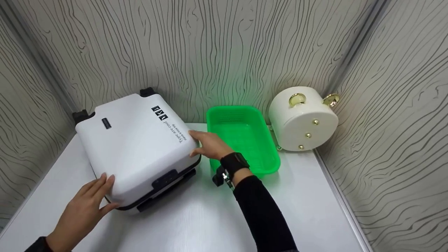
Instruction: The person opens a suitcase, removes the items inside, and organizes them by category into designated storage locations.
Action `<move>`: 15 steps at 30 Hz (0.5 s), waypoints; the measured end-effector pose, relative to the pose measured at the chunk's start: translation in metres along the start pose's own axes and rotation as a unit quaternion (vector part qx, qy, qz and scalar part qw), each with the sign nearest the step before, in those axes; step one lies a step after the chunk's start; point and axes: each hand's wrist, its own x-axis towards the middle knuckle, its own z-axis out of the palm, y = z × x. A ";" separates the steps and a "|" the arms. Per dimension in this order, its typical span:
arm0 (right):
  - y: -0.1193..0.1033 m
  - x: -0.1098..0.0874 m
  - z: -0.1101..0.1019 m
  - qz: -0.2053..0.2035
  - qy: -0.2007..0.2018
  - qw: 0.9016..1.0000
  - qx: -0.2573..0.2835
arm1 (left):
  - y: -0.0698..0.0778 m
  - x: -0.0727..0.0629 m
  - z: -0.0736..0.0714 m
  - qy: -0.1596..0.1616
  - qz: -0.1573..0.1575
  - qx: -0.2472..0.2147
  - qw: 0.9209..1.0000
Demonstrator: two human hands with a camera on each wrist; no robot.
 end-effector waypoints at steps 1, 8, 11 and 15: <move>0.002 0.001 -0.002 0.012 0.008 1.000 -0.004 | 0.001 0.003 0.000 -0.008 0.013 0.000 1.000; 0.001 -0.001 0.009 0.116 0.105 0.988 -0.016 | -0.024 0.037 0.000 -0.033 0.176 -0.041 0.983; -0.009 -0.010 0.021 0.141 0.144 0.979 0.004 | -0.043 0.051 0.000 -0.052 0.242 -0.077 0.966; -0.025 -0.019 0.033 0.154 0.158 0.973 0.060 | -0.058 0.061 0.005 -0.064 0.278 -0.108 0.952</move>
